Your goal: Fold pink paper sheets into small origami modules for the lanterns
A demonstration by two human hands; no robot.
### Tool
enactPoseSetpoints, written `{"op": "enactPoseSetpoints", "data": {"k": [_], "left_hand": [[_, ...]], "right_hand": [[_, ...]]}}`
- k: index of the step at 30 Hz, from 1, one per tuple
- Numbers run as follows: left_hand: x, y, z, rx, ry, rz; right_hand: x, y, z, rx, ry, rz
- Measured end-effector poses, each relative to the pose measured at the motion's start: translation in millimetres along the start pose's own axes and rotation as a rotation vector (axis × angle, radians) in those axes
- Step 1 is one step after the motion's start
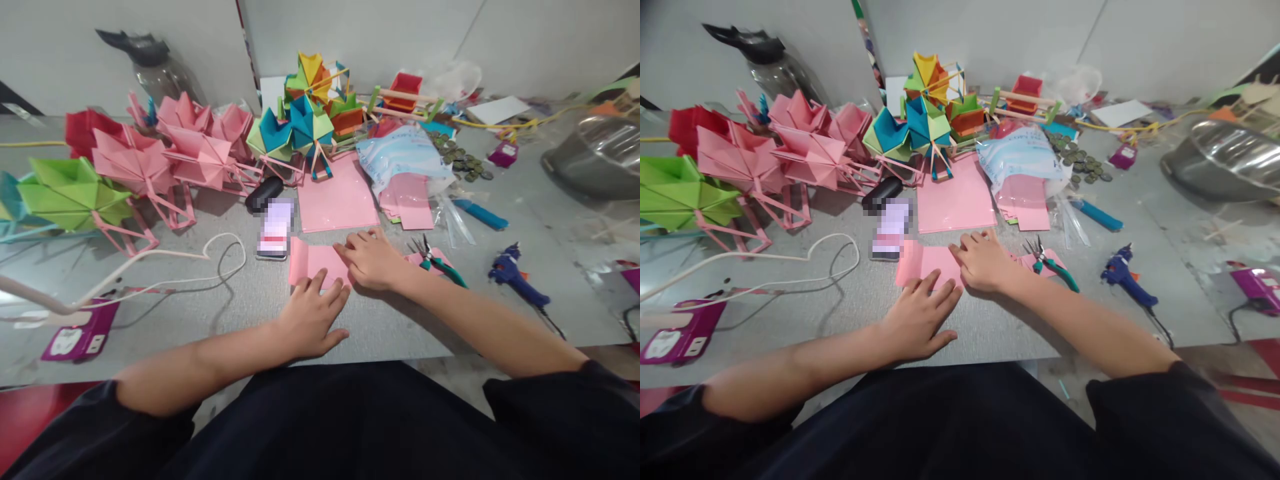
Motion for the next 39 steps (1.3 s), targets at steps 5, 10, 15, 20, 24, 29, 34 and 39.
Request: {"op": "enactPoseSetpoints", "data": {"k": [5, 10, 15, 20, 24, 29, 34, 39], "left_hand": [[2.8, -3, -4, 0.006, 0.018, -0.012], [2.7, -8, -32, -0.137, 0.142, -0.103], [11.9, -15, -65, -0.323, 0.254, -0.417], [23.1, -21, -79, -0.461, 0.376, -0.547], [29.1, -17, -49, -0.338, 0.272, -0.428], [60.8, -26, 30, 0.075, -0.364, -0.657], [36.4, -28, 84, 0.504, -1.307, -0.824], [-9.4, -12, 88, 0.739, -1.565, -0.520]], "right_hand": [[9, 11, -14, -0.042, 0.081, -0.029], [47, -11, -53, -0.183, 0.263, -0.224], [74, -52, -66, -0.211, 0.398, -0.427], [72, -87, -61, -0.202, 0.456, -0.571], [71, -105, -70, -0.234, 0.571, -0.674], [77, -106, -78, -0.189, 0.878, -0.684], [90, -83, -57, -0.128, 0.737, -0.638], [73, -54, -8, 0.100, 0.286, -0.553]]}}
Point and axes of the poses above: each hand's wrist, its own y-axis towards the middle knuckle, its own x-axis out of the back of the hand, z = x × y, the point moved 9 cm from there along y, towards the middle knuckle, and after that the axes turned 7 degrees about -x, right-handed, at the moved point
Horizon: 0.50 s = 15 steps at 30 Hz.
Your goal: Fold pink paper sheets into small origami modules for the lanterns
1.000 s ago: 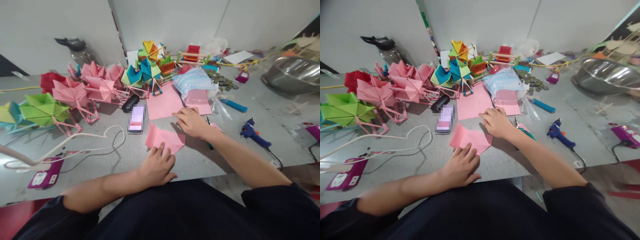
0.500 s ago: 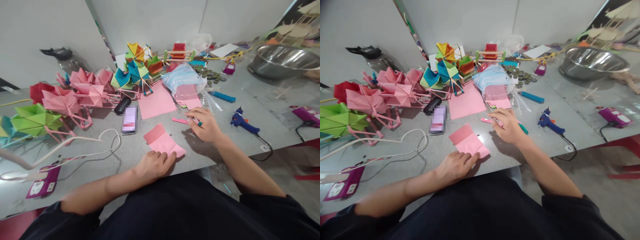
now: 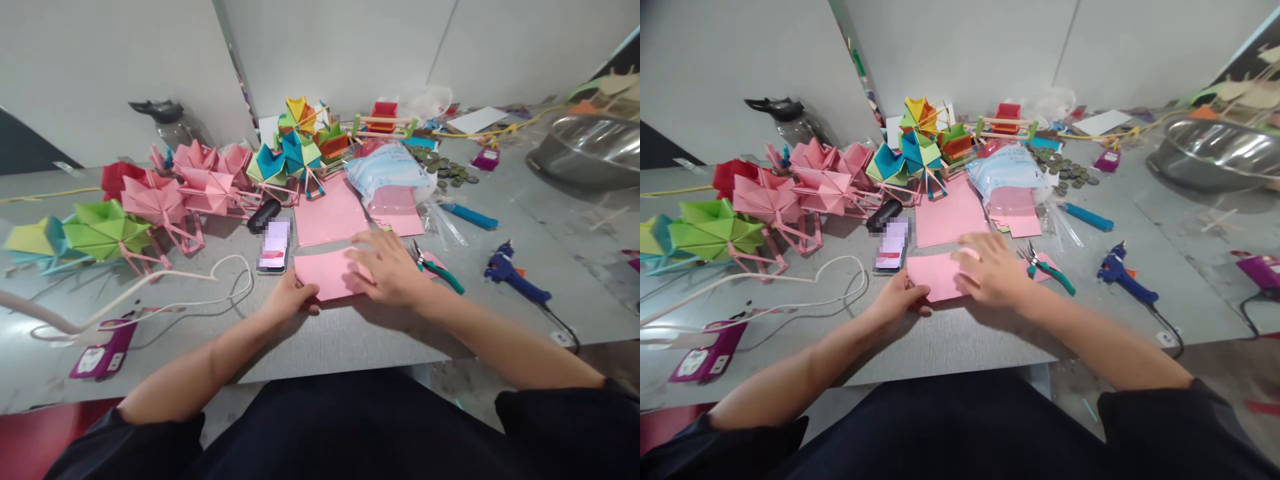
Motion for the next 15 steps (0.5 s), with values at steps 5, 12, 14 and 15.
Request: {"op": "enactPoseSetpoints", "data": {"k": [5, 12, 14, 15], "left_hand": [[10.1, 10, 8, 0.038, 0.250, 0.093], [33.7, 17, -17, -0.145, 0.636, 0.078], [34.7, 16, -19, -0.175, 0.604, 0.066], [33.6, 15, -20, -0.193, 0.572, 0.070]], "right_hand": [[-61, -21, 25, 0.235, 0.086, 0.344], [-66, -33, 30, 0.210, 0.211, 0.433], [-67, -35, 31, 0.206, 0.167, 0.473], [-68, -36, 32, 0.216, 0.135, 0.492]]}}
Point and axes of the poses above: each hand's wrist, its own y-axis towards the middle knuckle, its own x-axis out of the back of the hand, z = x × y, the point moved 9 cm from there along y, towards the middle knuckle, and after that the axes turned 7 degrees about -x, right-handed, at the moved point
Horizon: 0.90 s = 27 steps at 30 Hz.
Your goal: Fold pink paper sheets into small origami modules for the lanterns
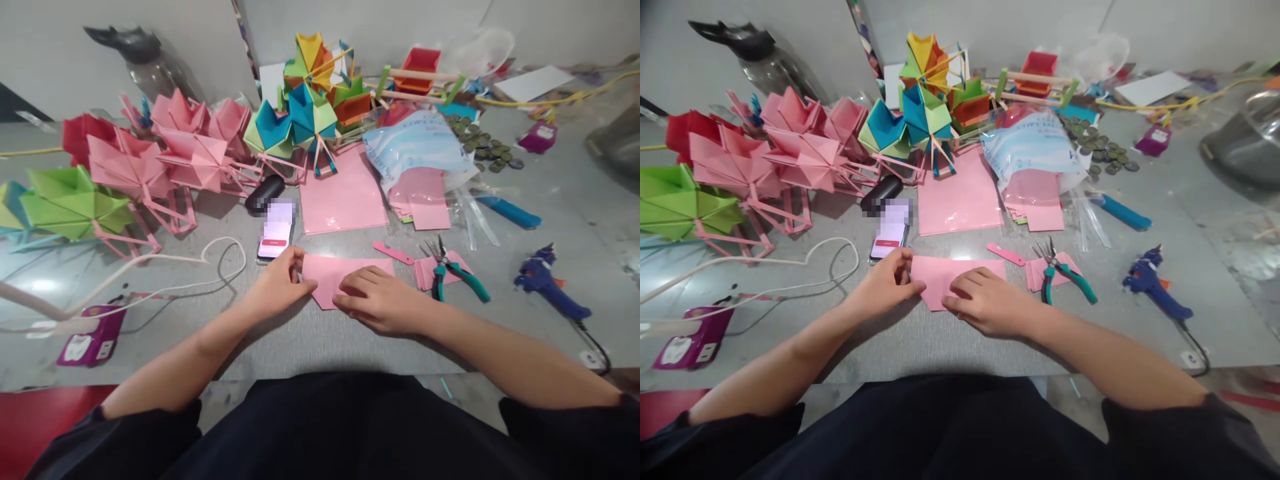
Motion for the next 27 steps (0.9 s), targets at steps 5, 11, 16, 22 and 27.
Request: {"op": "enactPoseSetpoints", "data": {"k": [5, 11, 16, 22, 27], "left_hand": [[-16.2, -5, -14, -0.187, 0.060, 0.134], [-35.4, -7, -22, -0.426, 0.193, 0.344], [-38.4, -5, -18, -0.463, 0.150, 0.386], [-39.8, -6, -24, -0.475, 0.142, 0.410], [-40.5, -5, -25, -0.487, 0.162, 0.448]], "right_hand": [[-7, -6, 11, 0.042, -0.121, 0.106], [-8, -9, 18, 0.038, -0.085, 0.194], [-10, -9, 23, 0.053, -0.107, 0.220], [-12, -9, 27, 0.094, -0.135, 0.176], [-17, -6, 21, 0.105, -0.150, 0.098]]}}
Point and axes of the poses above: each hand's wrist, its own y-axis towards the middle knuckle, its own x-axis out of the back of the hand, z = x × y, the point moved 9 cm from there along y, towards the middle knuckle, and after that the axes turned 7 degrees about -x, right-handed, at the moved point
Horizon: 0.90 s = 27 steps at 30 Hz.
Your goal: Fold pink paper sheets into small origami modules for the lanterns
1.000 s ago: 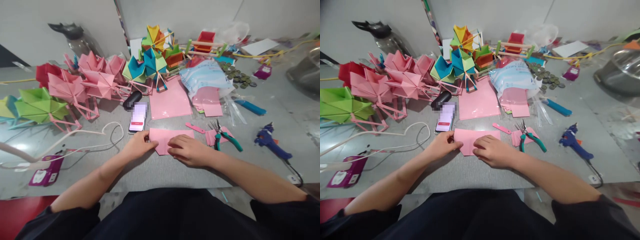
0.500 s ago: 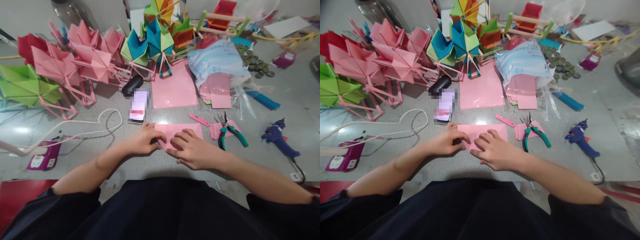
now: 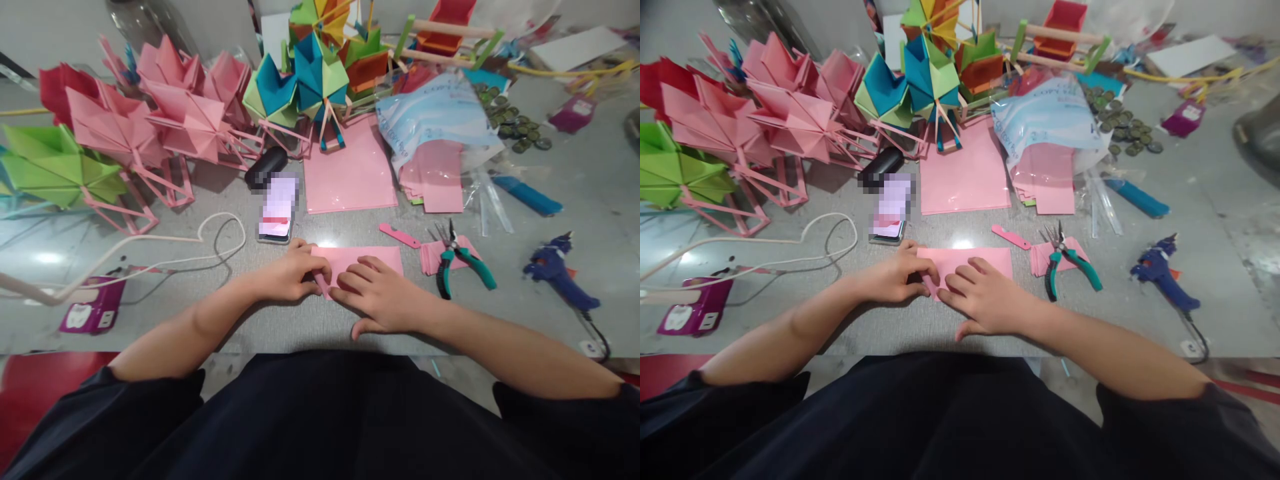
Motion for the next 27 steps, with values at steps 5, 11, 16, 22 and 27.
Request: {"op": "enactPoseSetpoints", "data": {"k": [5, 11, 16, 22, 27], "left_hand": [[0.0, 0, 0, -0.022, -0.030, -0.021], [1.1, 0, -9, -0.060, -0.046, -0.094], [1.5, 1, -7, -0.047, -0.124, -0.134], [-7.2, 1, -13, -0.133, -0.067, -0.045], [-13.3, 0, -10, -0.118, -0.035, -0.052]], "right_hand": [[0, 3, -18, -0.123, 0.003, -0.051], [3, -1, -16, -0.063, 0.024, -0.006], [4, -4, -5, 0.043, 0.117, 0.010], [5, -3, 0, 0.125, 0.190, -0.019], [5, -4, -3, 0.115, 0.192, -0.036]]}}
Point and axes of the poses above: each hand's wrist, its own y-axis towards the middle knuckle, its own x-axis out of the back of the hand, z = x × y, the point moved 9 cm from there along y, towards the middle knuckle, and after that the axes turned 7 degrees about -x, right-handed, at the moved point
